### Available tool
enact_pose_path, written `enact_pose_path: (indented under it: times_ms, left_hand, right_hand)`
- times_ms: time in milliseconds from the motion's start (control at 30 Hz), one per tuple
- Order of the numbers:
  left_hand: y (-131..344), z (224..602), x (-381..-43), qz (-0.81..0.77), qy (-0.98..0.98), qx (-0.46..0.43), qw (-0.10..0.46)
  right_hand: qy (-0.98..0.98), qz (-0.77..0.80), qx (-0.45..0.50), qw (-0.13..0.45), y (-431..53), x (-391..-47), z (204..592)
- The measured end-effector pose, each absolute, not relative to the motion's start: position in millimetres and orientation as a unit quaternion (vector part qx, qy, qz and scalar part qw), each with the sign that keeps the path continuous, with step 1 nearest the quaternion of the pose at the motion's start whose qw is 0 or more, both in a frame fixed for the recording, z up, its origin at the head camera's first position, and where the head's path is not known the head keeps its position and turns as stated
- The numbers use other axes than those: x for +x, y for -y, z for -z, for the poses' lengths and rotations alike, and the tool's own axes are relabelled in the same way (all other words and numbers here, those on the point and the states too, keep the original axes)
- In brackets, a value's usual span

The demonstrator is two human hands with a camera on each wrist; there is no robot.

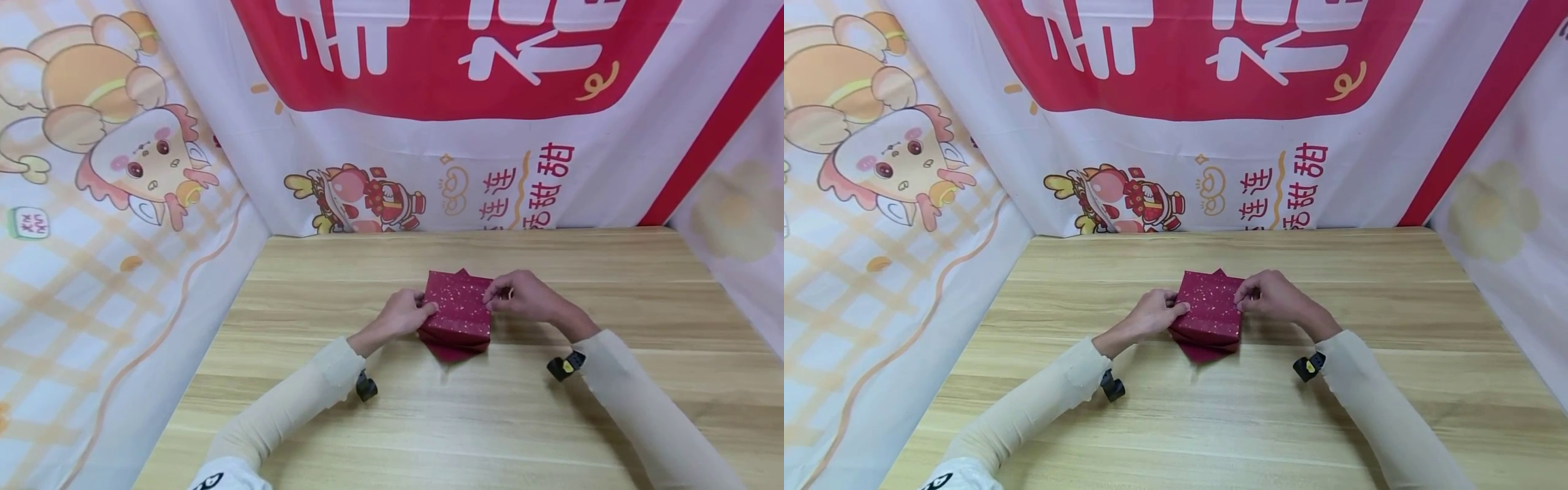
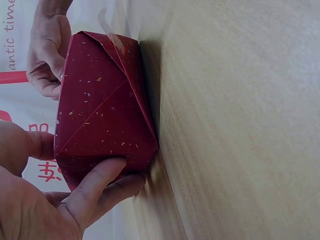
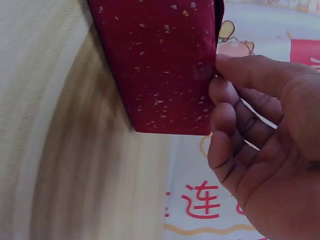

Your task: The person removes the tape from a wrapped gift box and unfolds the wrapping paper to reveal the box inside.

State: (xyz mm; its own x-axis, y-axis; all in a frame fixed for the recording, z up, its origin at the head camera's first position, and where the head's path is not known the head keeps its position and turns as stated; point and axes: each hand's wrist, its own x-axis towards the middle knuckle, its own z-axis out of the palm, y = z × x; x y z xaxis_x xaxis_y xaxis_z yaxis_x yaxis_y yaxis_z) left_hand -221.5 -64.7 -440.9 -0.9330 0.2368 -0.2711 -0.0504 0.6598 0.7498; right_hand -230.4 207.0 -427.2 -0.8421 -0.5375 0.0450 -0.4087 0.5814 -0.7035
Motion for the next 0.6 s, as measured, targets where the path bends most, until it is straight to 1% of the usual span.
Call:
enact_pose_path:
  times_ms: [200, 433, 600]
  left_hand:
    - [64.7, 440.9, -221.4, -0.412, -0.893, 0.050, 0.177]
    - [65.0, 439.6, -219.3, -0.413, -0.892, 0.050, 0.177]
    - [66.3, 439.9, -219.9, -0.413, -0.891, 0.055, 0.178]
  right_hand:
    - [-0.889, 0.349, -0.273, 0.113, -203.5, -230.5, 422.4]
    - [-0.886, 0.365, -0.261, 0.112, -203.9, -232.4, 428.1]
    - [-0.877, 0.369, -0.285, 0.111, -205.1, -232.0, 428.9]
